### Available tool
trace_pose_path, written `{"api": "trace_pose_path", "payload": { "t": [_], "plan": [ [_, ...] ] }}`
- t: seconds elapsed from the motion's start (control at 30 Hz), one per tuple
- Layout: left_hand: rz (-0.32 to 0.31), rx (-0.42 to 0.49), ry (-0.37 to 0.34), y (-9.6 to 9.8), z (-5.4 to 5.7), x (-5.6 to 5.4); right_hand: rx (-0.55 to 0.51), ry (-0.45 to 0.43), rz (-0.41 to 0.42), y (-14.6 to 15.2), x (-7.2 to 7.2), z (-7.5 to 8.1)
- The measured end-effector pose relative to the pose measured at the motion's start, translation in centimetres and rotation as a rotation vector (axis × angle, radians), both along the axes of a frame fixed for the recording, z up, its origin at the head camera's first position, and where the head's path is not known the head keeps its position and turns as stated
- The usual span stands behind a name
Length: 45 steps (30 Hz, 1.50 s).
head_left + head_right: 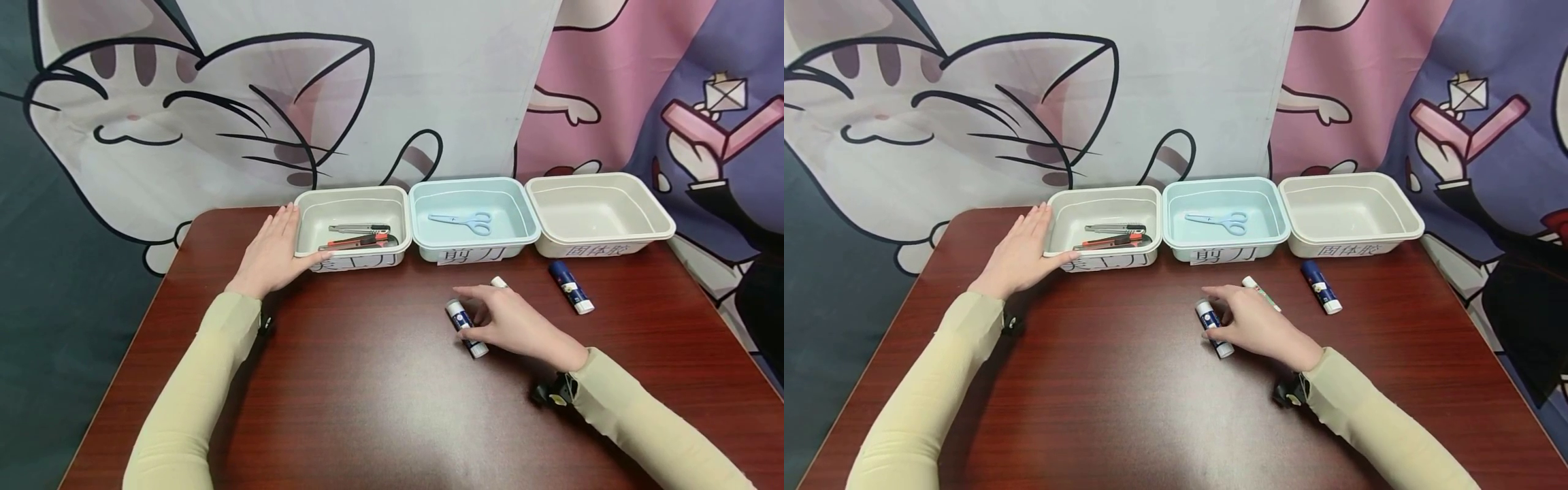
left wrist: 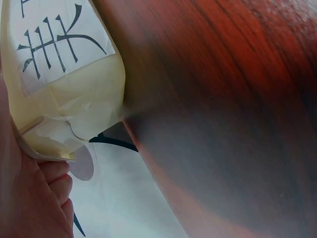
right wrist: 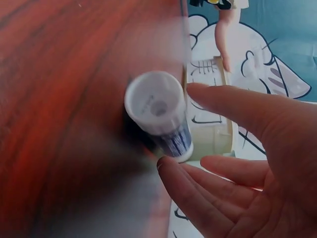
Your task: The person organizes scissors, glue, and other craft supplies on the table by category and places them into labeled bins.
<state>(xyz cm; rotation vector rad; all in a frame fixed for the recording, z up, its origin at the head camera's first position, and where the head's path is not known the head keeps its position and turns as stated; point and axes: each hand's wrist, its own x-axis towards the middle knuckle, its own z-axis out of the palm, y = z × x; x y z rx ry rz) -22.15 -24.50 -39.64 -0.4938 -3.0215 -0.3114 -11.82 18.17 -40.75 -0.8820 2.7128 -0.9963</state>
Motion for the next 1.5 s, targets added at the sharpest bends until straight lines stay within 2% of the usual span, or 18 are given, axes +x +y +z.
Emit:
{"api": "trace_pose_path", "payload": {
  "t": [0.33,0.97,1.5],
  "plan": [
    [-0.002,0.003,0.001,0.0,0.0,0.0,0.022,0.027,-0.026,-0.4,0.2,-1.1],
    [0.0,0.006,-0.004,-0.1,-0.1,0.1,0.038,0.019,-0.023,-0.7,0.0,-1.0],
    [-0.003,0.012,-0.003,-0.1,-0.1,0.1,-0.021,-0.024,-0.049,0.0,-0.4,-1.0]
  ]
}}
